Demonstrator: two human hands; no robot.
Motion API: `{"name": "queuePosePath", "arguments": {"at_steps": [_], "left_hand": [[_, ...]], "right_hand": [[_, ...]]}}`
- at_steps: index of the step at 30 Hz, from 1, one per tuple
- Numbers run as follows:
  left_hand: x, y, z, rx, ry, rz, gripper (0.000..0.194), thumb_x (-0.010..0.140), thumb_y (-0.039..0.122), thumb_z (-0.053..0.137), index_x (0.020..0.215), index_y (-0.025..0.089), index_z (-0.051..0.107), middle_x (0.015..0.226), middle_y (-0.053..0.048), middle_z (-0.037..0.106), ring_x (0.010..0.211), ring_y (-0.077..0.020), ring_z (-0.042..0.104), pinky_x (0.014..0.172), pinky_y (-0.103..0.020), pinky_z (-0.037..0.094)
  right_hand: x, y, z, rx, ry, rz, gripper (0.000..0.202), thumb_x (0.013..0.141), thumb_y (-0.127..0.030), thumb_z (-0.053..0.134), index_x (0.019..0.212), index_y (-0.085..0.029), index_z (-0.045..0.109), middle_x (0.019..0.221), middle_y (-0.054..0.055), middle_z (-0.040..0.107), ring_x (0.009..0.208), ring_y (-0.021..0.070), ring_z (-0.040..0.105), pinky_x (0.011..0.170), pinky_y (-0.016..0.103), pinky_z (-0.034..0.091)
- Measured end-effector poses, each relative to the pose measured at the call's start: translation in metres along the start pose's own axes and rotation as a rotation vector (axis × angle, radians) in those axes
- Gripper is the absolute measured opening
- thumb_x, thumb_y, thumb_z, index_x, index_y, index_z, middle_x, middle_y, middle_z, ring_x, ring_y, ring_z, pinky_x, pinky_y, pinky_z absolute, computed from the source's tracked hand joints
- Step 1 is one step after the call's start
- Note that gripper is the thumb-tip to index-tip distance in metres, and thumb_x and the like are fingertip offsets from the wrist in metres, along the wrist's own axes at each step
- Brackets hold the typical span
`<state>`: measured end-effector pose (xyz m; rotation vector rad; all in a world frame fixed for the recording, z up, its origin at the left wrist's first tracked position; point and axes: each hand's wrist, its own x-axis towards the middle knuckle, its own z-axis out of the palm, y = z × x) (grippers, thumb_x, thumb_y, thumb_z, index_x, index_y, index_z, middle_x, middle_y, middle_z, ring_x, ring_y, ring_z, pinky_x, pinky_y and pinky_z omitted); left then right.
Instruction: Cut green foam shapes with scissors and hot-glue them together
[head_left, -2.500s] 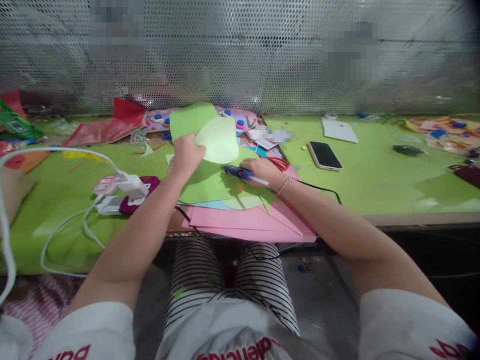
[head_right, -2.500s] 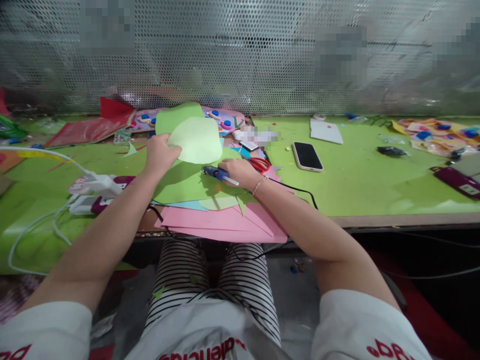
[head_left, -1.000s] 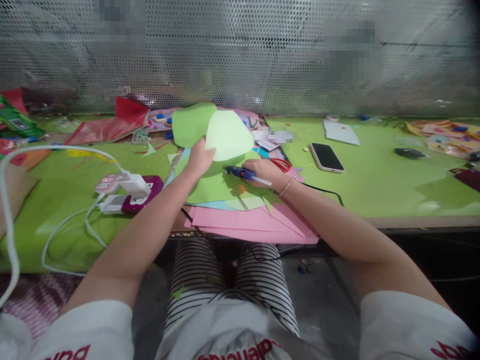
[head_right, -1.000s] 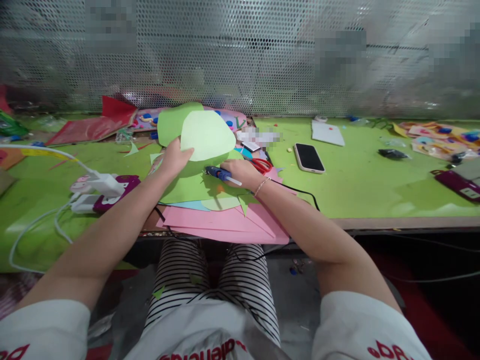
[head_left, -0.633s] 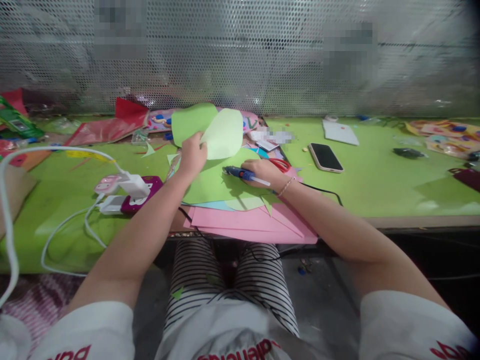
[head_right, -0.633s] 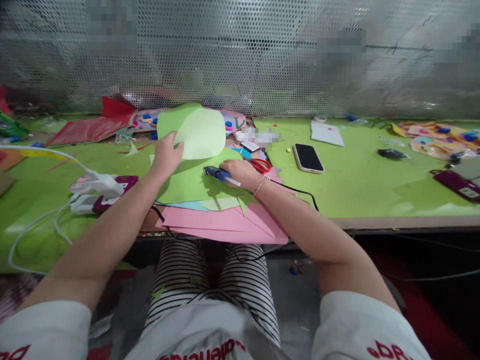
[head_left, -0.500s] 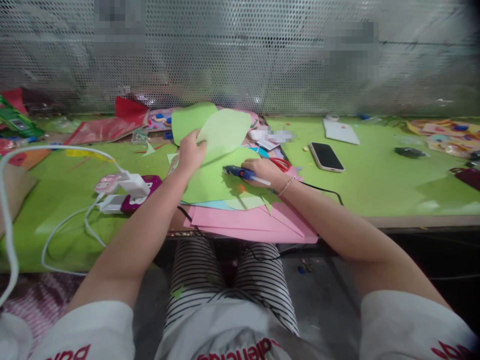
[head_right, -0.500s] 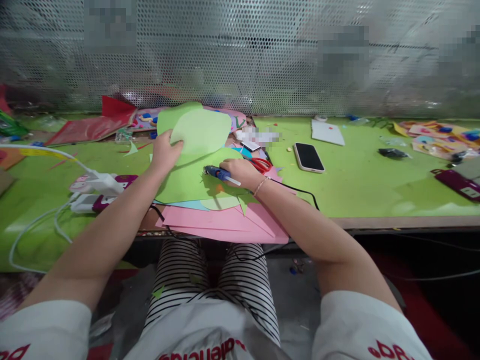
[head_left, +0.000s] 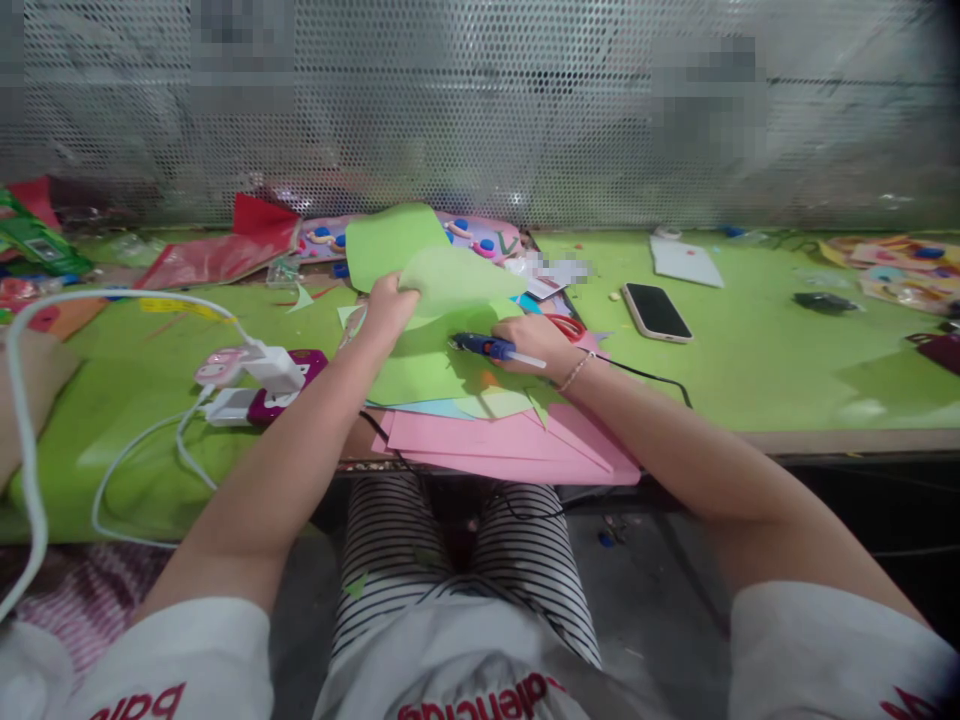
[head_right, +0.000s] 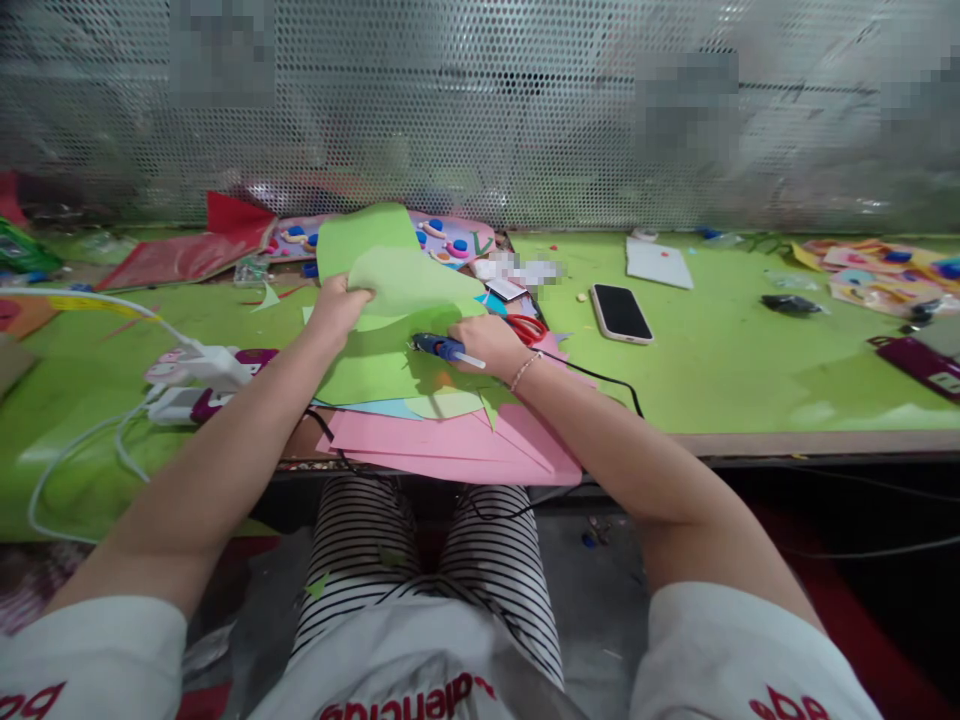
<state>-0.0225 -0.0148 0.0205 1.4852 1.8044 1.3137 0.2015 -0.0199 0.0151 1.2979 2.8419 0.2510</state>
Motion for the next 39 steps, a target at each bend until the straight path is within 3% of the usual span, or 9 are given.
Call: {"name": "queuePosePath", "arguments": {"at_steps": [21, 39], "left_hand": [[0.004, 0.001, -0.001, -0.048, 0.136, 0.039, 0.035, 0.078, 0.018, 0.051, 0.111, 0.018, 0.060, 0.112, -0.010, 0.067, 0.107, -0.0243, 0.062, 0.095, -0.037, 0.049], [0.005, -0.001, 0.001, -0.024, 0.061, 0.008, 0.035, 0.077, 0.017, 0.053, 0.111, 0.018, 0.062, 0.113, -0.010, 0.067, 0.108, -0.0246, 0.062, 0.095, -0.038, 0.048]], "right_hand": [[0.004, 0.008, 0.010, 0.065, 0.098, -0.019, 0.024, 0.078, -0.029, 0.046, 0.087, -0.015, 0.063, 0.086, 0.009, 0.065, 0.068, 0.0169, 0.055, 0.056, 0.029, 0.025], [-0.001, -0.001, 0.000, 0.045, 0.067, 0.027, 0.023, 0.078, -0.032, 0.048, 0.082, -0.015, 0.063, 0.085, 0.010, 0.066, 0.068, 0.0180, 0.055, 0.057, 0.030, 0.027]]}}
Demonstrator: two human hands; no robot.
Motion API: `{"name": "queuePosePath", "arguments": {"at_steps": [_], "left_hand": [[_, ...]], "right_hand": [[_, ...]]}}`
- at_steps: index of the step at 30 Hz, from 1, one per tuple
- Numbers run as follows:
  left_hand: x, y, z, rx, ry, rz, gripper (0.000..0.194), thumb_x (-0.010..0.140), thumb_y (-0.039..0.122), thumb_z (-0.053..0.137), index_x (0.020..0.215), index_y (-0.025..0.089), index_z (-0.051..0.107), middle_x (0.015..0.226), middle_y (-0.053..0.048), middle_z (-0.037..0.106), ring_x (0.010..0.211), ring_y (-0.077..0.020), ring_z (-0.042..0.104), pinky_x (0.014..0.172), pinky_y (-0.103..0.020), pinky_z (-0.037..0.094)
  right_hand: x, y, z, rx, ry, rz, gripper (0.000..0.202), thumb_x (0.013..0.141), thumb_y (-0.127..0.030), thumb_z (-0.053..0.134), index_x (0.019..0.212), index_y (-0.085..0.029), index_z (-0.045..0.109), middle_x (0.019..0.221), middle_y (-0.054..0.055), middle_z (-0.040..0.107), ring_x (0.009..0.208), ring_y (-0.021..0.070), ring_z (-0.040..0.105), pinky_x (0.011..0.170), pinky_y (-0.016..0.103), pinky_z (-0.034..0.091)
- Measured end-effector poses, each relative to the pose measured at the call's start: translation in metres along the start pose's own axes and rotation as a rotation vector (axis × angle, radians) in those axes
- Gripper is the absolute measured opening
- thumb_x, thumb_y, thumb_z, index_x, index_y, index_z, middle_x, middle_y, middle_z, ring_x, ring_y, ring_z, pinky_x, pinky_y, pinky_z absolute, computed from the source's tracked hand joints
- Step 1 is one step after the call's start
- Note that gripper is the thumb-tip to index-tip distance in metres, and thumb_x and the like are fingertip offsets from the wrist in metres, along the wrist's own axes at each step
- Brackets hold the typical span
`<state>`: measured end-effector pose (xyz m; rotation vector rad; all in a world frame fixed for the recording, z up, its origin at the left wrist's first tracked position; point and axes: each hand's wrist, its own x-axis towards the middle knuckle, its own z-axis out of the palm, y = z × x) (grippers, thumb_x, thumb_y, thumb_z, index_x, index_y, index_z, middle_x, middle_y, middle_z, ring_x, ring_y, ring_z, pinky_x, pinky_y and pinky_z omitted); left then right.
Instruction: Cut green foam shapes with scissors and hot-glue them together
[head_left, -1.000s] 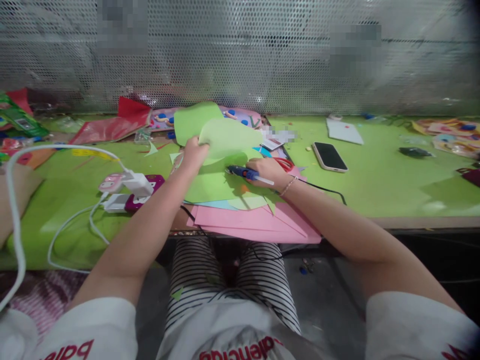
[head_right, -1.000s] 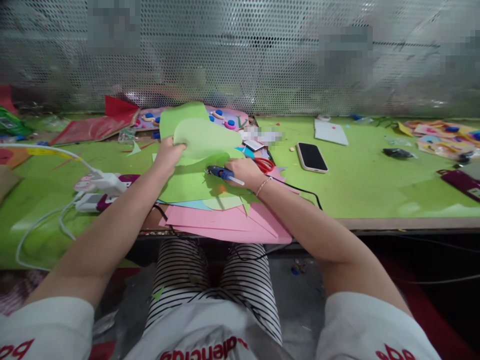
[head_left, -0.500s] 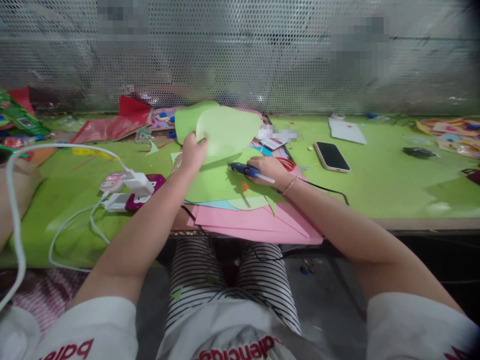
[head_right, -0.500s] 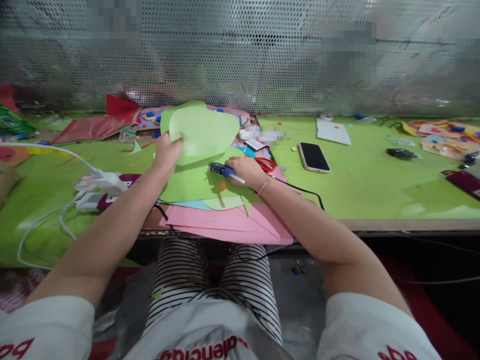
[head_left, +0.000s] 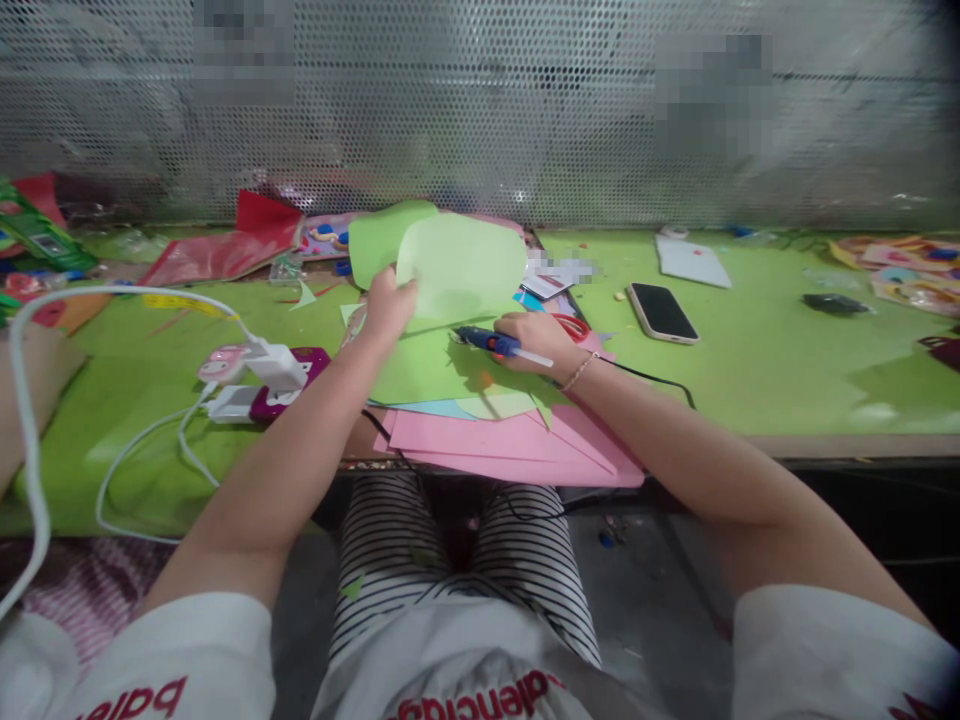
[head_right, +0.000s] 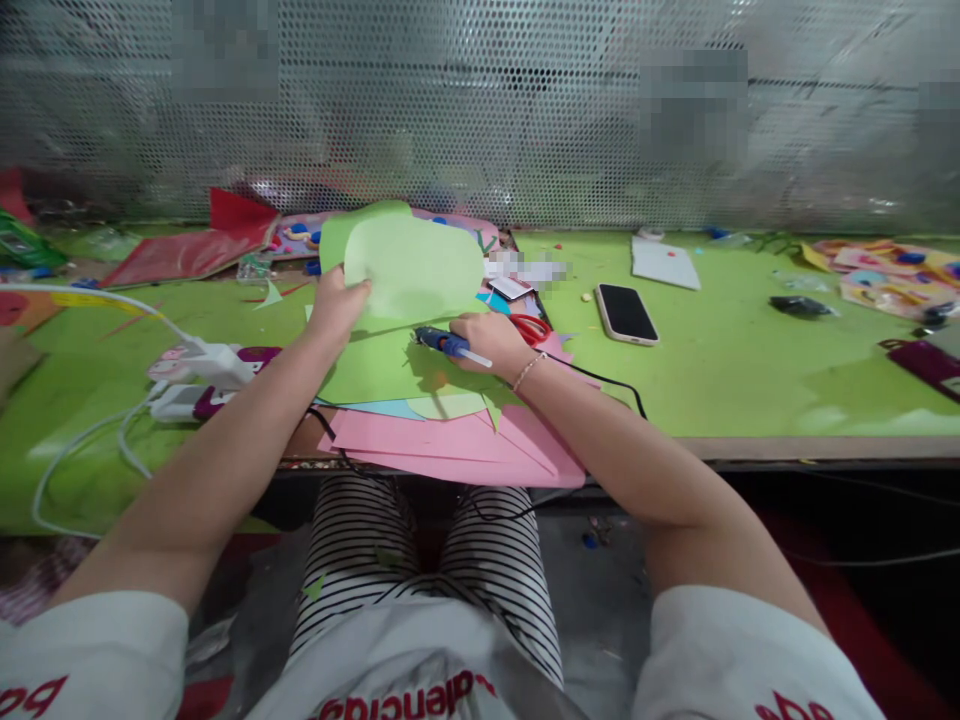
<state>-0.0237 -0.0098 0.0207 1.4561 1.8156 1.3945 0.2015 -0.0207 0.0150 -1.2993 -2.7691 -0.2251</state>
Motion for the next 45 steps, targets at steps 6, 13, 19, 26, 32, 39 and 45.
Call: {"name": "queuePosePath", "arguments": {"at_steps": [6, 13, 19, 26, 32, 39, 45], "left_hand": [[0.001, -0.001, 0.000, -0.005, -0.004, 0.012, 0.034, 0.077, 0.017, 0.054, 0.110, 0.018, 0.062, 0.112, -0.010, 0.068, 0.107, -0.0247, 0.062, 0.096, -0.038, 0.048], [0.003, -0.005, 0.000, -0.024, -0.010, 0.007, 0.035, 0.076, 0.017, 0.054, 0.110, 0.018, 0.062, 0.112, -0.010, 0.068, 0.107, -0.0234, 0.063, 0.095, -0.036, 0.049], [0.004, -0.006, 0.001, -0.041, -0.003, -0.008, 0.034, 0.074, 0.018, 0.054, 0.108, 0.017, 0.062, 0.107, -0.011, 0.069, 0.098, -0.0254, 0.065, 0.089, -0.039, 0.051], [0.000, -0.001, 0.000, -0.066, 0.032, -0.018, 0.029, 0.073, 0.017, 0.055, 0.101, 0.016, 0.063, 0.099, -0.011, 0.069, 0.095, -0.0255, 0.065, 0.087, -0.038, 0.051], [0.000, 0.000, 0.000, -0.093, 0.021, -0.025, 0.027, 0.072, 0.015, 0.055, 0.099, 0.016, 0.063, 0.099, -0.012, 0.069, 0.095, -0.0265, 0.065, 0.087, -0.039, 0.051], [-0.001, 0.001, -0.001, -0.090, 0.027, -0.035, 0.027, 0.071, 0.015, 0.056, 0.097, 0.016, 0.063, 0.097, -0.012, 0.069, 0.092, -0.0259, 0.066, 0.085, -0.038, 0.051], [0.001, -0.003, 0.001, -0.089, 0.027, 0.002, 0.029, 0.069, 0.015, 0.056, 0.097, 0.016, 0.064, 0.098, -0.011, 0.069, 0.094, -0.0271, 0.066, 0.086, -0.039, 0.052]], "right_hand": [[0.000, -0.002, 0.001, 0.017, -0.024, 0.003, 0.023, 0.078, -0.033, 0.048, 0.079, -0.015, 0.062, 0.080, 0.010, 0.066, 0.065, 0.0165, 0.054, 0.057, 0.029, 0.028], [-0.001, -0.005, -0.005, 0.082, -0.058, 0.094, 0.023, 0.079, -0.031, 0.049, 0.079, -0.013, 0.063, 0.076, 0.012, 0.065, 0.063, 0.0170, 0.052, 0.055, 0.030, 0.029], [0.003, -0.005, -0.001, 0.173, -0.078, 0.165, 0.019, 0.078, -0.031, 0.050, 0.077, -0.016, 0.063, 0.068, 0.009, 0.062, 0.057, 0.0155, 0.049, 0.051, 0.029, 0.031], [0.003, -0.004, 0.002, 0.318, -0.015, 0.191, 0.017, 0.074, -0.030, 0.052, 0.066, -0.016, 0.055, 0.058, 0.002, 0.054, 0.048, 0.0095, 0.041, 0.046, 0.024, 0.029], [0.004, -0.002, 0.003, 0.373, 0.041, 0.234, 0.015, 0.072, -0.029, 0.054, 0.064, -0.018, 0.051, 0.057, 0.001, 0.051, 0.049, 0.0097, 0.038, 0.049, 0.024, 0.030], [0.004, 0.007, 0.006, 0.365, 0.124, 0.125, 0.010, 0.073, -0.026, 0.056, 0.071, -0.016, 0.059, 0.068, 0.004, 0.058, 0.058, 0.0125, 0.046, 0.055, 0.026, 0.030], [0.007, 0.007, 0.012, 0.442, 0.135, 0.146, 0.012, 0.073, -0.026, 0.056, 0.065, -0.017, 0.055, 0.061, 0.002, 0.054, 0.053, 0.0115, 0.043, 0.053, 0.027, 0.030]]}}
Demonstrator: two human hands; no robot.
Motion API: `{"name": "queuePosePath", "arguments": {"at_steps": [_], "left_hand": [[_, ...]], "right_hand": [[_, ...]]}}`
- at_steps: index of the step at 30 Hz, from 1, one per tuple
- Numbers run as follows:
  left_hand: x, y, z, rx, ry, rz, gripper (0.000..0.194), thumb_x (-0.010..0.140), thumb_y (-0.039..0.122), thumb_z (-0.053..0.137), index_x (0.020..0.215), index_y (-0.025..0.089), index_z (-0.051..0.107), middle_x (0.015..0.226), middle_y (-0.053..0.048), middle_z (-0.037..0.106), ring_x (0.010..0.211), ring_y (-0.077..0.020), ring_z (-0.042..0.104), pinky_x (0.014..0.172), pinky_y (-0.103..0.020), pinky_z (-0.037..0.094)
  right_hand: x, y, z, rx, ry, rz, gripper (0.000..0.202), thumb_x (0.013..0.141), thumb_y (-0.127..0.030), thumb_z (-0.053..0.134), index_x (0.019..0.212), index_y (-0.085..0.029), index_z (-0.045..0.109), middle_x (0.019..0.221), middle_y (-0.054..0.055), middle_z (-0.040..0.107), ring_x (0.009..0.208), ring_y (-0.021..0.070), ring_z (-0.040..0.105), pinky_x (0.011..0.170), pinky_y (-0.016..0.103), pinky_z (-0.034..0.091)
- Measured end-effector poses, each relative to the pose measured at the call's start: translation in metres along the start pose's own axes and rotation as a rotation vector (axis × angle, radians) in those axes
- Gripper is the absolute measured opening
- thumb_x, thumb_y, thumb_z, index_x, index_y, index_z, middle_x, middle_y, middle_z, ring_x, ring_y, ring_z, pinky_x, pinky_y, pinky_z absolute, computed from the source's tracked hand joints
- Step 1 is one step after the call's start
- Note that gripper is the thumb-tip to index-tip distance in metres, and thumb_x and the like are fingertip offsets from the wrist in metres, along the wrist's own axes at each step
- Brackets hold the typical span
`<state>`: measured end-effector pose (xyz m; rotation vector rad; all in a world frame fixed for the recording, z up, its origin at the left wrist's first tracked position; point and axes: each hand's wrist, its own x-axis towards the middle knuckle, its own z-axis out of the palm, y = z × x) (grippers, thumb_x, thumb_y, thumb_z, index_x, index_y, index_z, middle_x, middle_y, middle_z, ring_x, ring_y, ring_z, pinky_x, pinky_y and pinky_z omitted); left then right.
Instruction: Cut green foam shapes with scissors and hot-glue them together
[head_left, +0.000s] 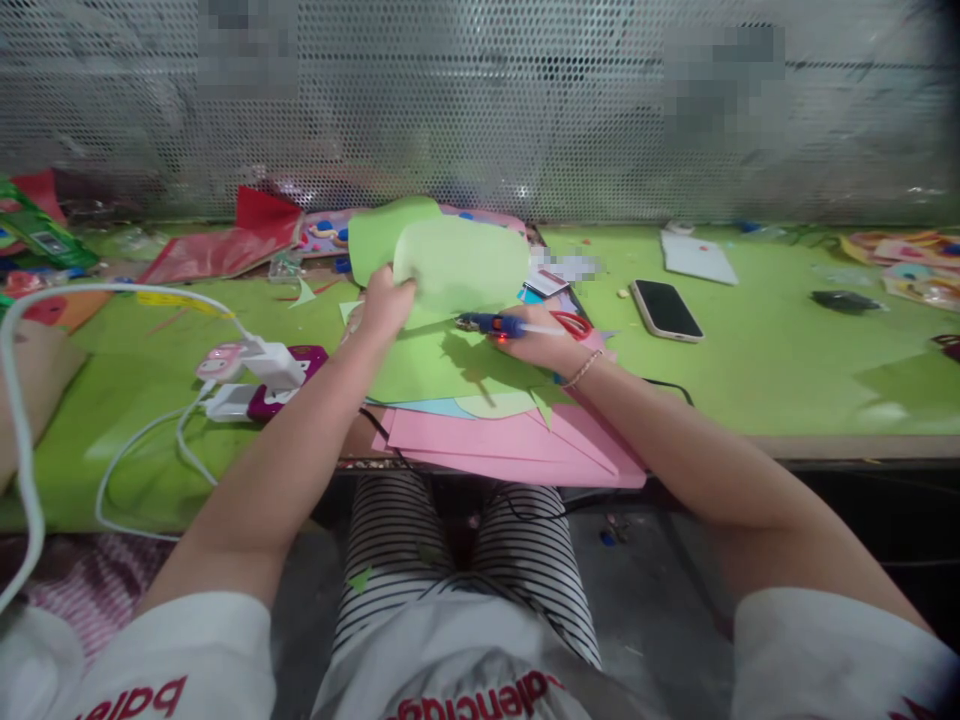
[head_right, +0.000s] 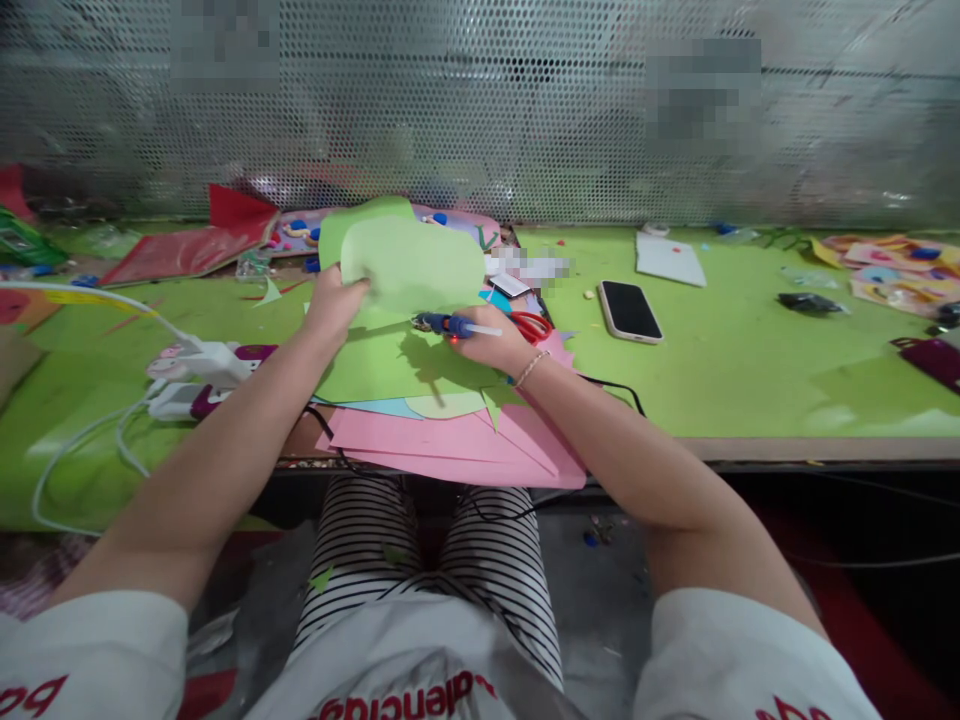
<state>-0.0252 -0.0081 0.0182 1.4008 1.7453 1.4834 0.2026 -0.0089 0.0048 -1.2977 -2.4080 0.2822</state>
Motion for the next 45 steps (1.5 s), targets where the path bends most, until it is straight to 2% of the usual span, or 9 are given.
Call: {"name": "queuePosePath", "arguments": {"at_steps": [8, 14, 17, 20, 23, 26, 32, 41, 45], "left_hand": [[0.005, -0.007, 0.002, -0.006, 0.013, 0.014, 0.028, 0.068, 0.016, 0.057, 0.095, 0.016, 0.065, 0.094, -0.010, 0.070, 0.093, -0.0262, 0.067, 0.086, -0.039, 0.053], [0.007, -0.012, 0.003, -0.024, 0.018, 0.019, 0.026, 0.069, 0.017, 0.060, 0.095, 0.017, 0.065, 0.093, -0.008, 0.070, 0.092, -0.0248, 0.067, 0.088, -0.039, 0.052], [0.005, -0.008, 0.002, -0.007, 0.021, -0.004, 0.026, 0.069, 0.017, 0.060, 0.095, 0.016, 0.064, 0.093, -0.009, 0.070, 0.093, -0.0258, 0.067, 0.089, -0.040, 0.052], [0.003, -0.004, 0.001, 0.009, 0.013, -0.015, 0.025, 0.070, 0.018, 0.061, 0.095, 0.016, 0.064, 0.095, -0.010, 0.070, 0.095, -0.0265, 0.066, 0.091, -0.041, 0.051], [0.002, -0.003, 0.001, 0.003, 0.012, -0.010, 0.026, 0.070, 0.019, 0.061, 0.095, 0.017, 0.064, 0.095, -0.009, 0.070, 0.095, -0.0255, 0.066, 0.091, -0.039, 0.051], [0.002, -0.004, 0.001, -0.002, 0.008, -0.014, 0.027, 0.069, 0.017, 0.060, 0.097, 0.017, 0.064, 0.097, -0.009, 0.070, 0.096, -0.0257, 0.066, 0.091, -0.039, 0.051], [0.002, -0.005, 0.001, -0.035, 0.000, -0.015, 0.030, 0.069, 0.015, 0.060, 0.098, 0.017, 0.064, 0.098, -0.010, 0.070, 0.104, -0.0267, 0.063, 0.094, -0.038, 0.049], [0.001, -0.002, 0.000, 0.004, 0.013, -0.011, 0.027, 0.069, 0.017, 0.059, 0.096, 0.018, 0.064, 0.095, -0.009, 0.070, 0.098, -0.0259, 0.065, 0.091, -0.037, 0.050], [-0.001, 0.000, -0.001, 0.014, 0.003, -0.011, 0.026, 0.069, 0.016, 0.058, 0.095, 0.017, 0.064, 0.093, -0.009, 0.070, 0.093, -0.0255, 0.066, 0.089, -0.038, 0.051]], "right_hand": [[0.005, 0.004, 0.002, 0.083, 0.049, 0.045, 0.019, 0.073, -0.035, 0.061, 0.068, -0.017, 0.058, 0.064, 0.003, 0.060, 0.055, 0.0132, 0.048, 0.054, 0.026, 0.037], [0.004, 0.002, 0.000, 0.329, 0.056, 0.057, 0.017, 0.071, -0.031, 0.061, 0.079, -0.016, 0.061, 0.075, 0.004, 0.064, 0.067, 0.0151, 0.054, 0.063, 0.026, 0.043], [0.003, 0.001, -0.004, 0.413, 0.035, 0.030, 0.013, 0.067, -0.028, 0.061, 0.069, -0.017, 0.055, 0.065, 0.002, 0.058, 0.062, 0.0133, 0.049, 0.061, 0.026, 0.042], [0.002, 0.001, -0.007, 0.463, 0.005, -0.032, 0.017, 0.066, -0.029, 0.060, 0.061, -0.019, 0.048, 0.058, 0.000, 0.054, 0.059, 0.0124, 0.047, 0.059, 0.026, 0.041], [0.002, 0.002, -0.008, 0.517, -0.011, -0.034, 0.020, 0.067, -0.032, 0.058, 0.057, -0.019, 0.046, 0.055, 0.001, 0.054, 0.055, 0.0122, 0.049, 0.056, 0.026, 0.041], [0.001, 0.001, -0.008, 0.530, -0.027, 0.011, 0.022, 0.067, -0.033, 0.057, 0.053, -0.019, 0.046, 0.053, 0.001, 0.053, 0.052, 0.0119, 0.049, 0.054, 0.026, 0.040], [-0.002, -0.006, -0.012, 0.520, 0.015, 0.071, 0.017, 0.064, -0.029, 0.057, 0.058, -0.020, 0.044, 0.050, -0.003, 0.045, 0.050, 0.0102, 0.039, 0.049, 0.025, 0.035], [0.001, -0.009, -0.013, 0.472, 0.031, 0.094, 0.013, 0.063, -0.027, 0.059, 0.064, -0.019, 0.049, 0.057, -0.001, 0.049, 0.056, 0.0126, 0.042, 0.054, 0.028, 0.038], [0.002, -0.008, -0.012, 0.451, 0.025, 0.087, 0.012, 0.064, -0.026, 0.057, 0.062, -0.019, 0.047, 0.054, -0.002, 0.047, 0.055, 0.0122, 0.041, 0.053, 0.027, 0.037]]}}
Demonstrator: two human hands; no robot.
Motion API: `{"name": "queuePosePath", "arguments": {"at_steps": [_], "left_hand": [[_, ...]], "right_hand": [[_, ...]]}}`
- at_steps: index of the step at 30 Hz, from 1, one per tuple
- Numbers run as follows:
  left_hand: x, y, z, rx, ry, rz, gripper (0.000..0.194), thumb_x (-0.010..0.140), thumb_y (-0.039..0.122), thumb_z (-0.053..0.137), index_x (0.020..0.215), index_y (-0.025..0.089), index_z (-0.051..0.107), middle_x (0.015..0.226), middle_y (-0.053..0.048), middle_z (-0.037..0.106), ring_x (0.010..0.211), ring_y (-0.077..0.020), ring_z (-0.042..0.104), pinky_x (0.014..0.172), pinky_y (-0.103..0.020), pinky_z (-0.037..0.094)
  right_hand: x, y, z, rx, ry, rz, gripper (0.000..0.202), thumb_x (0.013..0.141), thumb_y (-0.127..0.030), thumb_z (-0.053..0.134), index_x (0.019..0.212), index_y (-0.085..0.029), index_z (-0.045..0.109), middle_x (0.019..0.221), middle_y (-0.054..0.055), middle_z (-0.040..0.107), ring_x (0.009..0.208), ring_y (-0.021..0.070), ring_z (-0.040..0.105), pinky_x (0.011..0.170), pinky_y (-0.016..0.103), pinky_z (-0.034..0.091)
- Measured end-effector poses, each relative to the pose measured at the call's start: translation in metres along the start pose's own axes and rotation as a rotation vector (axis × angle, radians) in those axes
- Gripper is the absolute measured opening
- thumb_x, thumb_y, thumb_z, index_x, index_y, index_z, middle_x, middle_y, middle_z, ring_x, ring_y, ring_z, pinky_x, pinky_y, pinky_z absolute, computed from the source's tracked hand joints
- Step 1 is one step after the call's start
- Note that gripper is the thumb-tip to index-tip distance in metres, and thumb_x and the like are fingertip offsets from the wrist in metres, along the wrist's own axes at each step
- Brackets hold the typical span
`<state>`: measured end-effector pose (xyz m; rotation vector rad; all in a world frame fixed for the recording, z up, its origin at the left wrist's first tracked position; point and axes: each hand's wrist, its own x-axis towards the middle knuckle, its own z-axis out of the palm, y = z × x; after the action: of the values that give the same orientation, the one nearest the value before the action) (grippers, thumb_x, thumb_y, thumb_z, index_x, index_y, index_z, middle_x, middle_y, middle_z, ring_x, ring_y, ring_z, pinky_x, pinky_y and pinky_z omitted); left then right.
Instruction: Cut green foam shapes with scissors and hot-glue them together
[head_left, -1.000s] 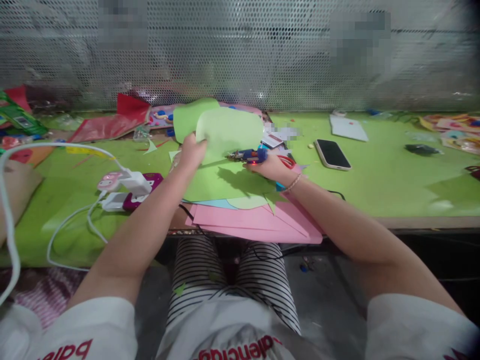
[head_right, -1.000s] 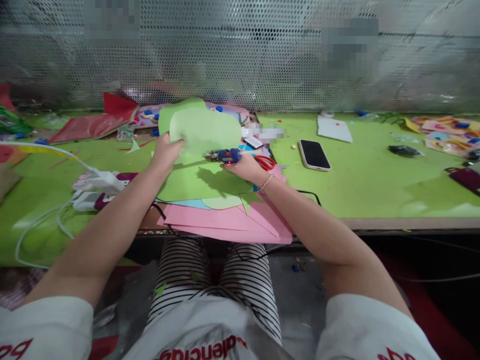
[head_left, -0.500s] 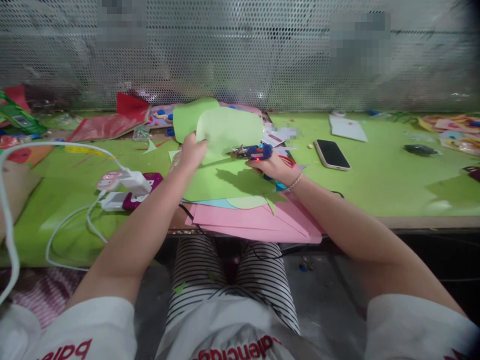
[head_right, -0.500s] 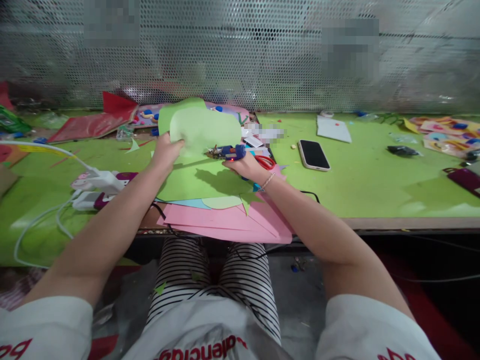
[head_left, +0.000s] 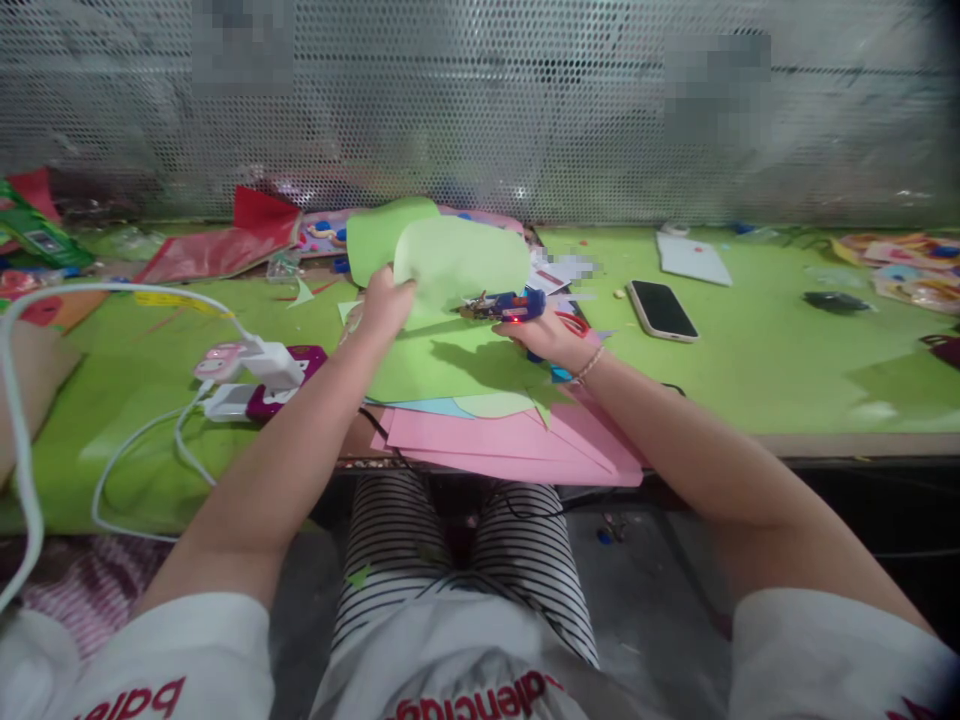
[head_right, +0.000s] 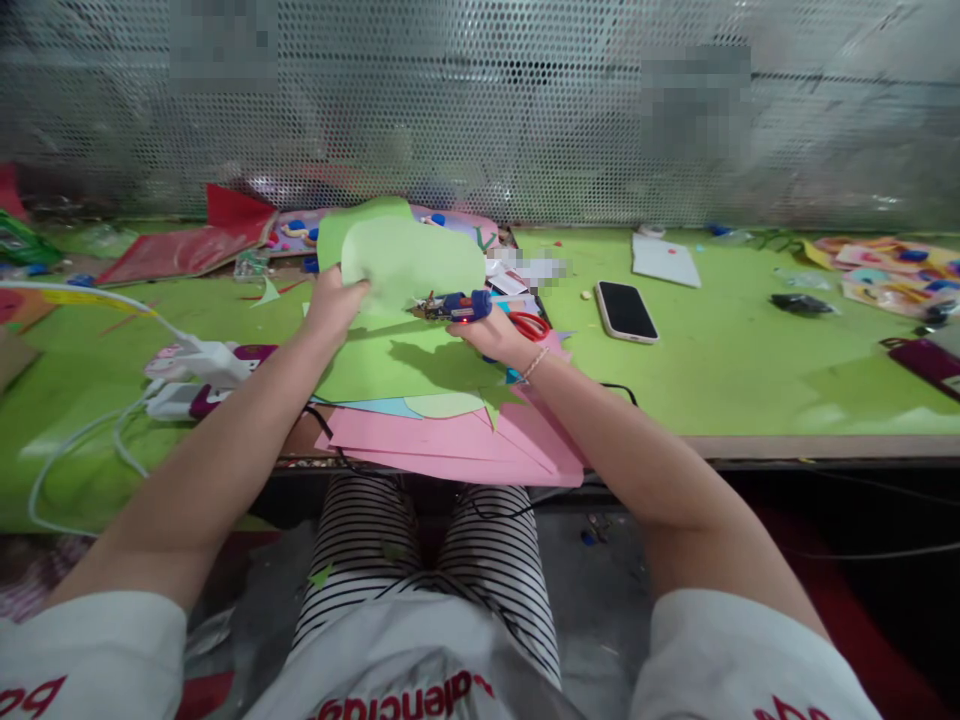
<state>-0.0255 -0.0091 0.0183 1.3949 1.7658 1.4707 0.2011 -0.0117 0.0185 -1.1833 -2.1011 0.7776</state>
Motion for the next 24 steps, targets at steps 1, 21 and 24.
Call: {"name": "queuePosePath", "arguments": {"at_steps": [1, 21, 24], "left_hand": [[-0.0007, 0.0011, -0.0001, -0.002, 0.000, 0.000, 0.026, 0.069, 0.016, 0.058, 0.094, 0.017, 0.064, 0.093, -0.009, 0.070, 0.093, -0.0252, 0.066, 0.089, -0.037, 0.051], [0.0025, -0.0029, 0.0013, -0.034, 0.001, 0.036, 0.030, 0.069, 0.018, 0.058, 0.098, 0.017, 0.064, 0.099, -0.010, 0.070, 0.099, -0.0254, 0.065, 0.089, -0.036, 0.051], [0.0034, -0.0045, 0.0015, -0.033, 0.006, 0.048, 0.029, 0.069, 0.018, 0.057, 0.097, 0.017, 0.065, 0.097, -0.009, 0.070, 0.099, -0.0244, 0.065, 0.089, -0.034, 0.051]], "right_hand": [[-0.0002, 0.0009, 0.0003, 0.002, 0.003, 0.003, 0.013, 0.064, -0.026, 0.058, 0.061, -0.020, 0.047, 0.052, -0.002, 0.046, 0.054, 0.0121, 0.040, 0.052, 0.027, 0.036], [-0.0049, -0.0013, -0.0037, 0.119, -0.039, -0.003, 0.019, 0.066, -0.033, 0.059, 0.058, -0.019, 0.048, 0.054, -0.001, 0.048, 0.055, 0.0119, 0.043, 0.054, 0.026, 0.036], [-0.0043, 0.0020, -0.0012, 0.129, -0.026, 0.003, 0.020, 0.066, -0.029, 0.058, 0.057, -0.020, 0.043, 0.051, -0.002, 0.046, 0.053, 0.0113, 0.041, 0.052, 0.026, 0.035]]}}
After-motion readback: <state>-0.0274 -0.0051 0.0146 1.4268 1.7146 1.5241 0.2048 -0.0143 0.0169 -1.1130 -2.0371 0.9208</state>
